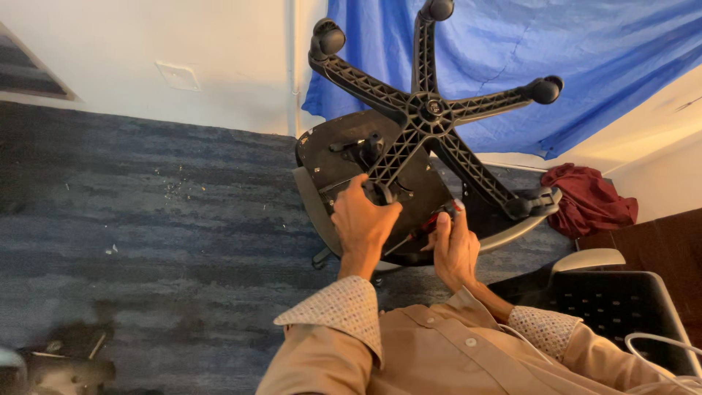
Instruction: The person uses a screwdriver to loosen and remove screws from the base of an overturned office chair. They work on the central hub and the wheel attachment points, detaching components from the chair base.
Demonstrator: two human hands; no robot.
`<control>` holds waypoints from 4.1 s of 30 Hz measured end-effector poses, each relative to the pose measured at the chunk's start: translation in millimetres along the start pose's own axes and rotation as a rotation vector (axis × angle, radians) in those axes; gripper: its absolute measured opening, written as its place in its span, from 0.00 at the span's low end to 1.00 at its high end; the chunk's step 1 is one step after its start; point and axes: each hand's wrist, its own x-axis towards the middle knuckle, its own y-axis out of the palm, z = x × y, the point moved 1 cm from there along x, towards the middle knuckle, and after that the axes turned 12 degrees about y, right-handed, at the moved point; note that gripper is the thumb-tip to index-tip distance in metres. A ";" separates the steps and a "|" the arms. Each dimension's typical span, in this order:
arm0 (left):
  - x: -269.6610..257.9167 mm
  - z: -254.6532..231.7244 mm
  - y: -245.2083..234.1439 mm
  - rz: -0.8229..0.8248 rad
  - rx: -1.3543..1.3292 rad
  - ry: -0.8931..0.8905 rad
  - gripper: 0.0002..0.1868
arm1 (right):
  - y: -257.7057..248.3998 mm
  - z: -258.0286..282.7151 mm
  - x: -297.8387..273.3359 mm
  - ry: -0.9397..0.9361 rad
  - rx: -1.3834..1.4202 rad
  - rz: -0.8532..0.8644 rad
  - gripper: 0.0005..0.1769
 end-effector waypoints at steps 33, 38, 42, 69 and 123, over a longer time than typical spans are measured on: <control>-41.4 -33.5 -0.5 0.409 0.051 0.106 0.30 | -66.2 74.9 81.6 -0.221 0.211 0.241 0.19; -14.0 -33.8 8.0 0.053 -0.064 0.385 0.23 | -61.0 81.5 77.3 -0.235 0.205 0.259 0.18; 3.3 -48.0 21.5 0.076 -0.274 0.513 0.18 | -55.5 84.4 71.4 -0.248 0.120 0.252 0.18; 38.0 -38.8 27.3 0.211 -0.376 0.482 0.20 | -57.3 121.0 79.9 -0.085 -0.132 0.051 0.29; 39.8 -32.5 44.9 0.263 -0.206 0.548 0.25 | -68.4 114.0 64.0 -0.066 0.107 0.266 0.30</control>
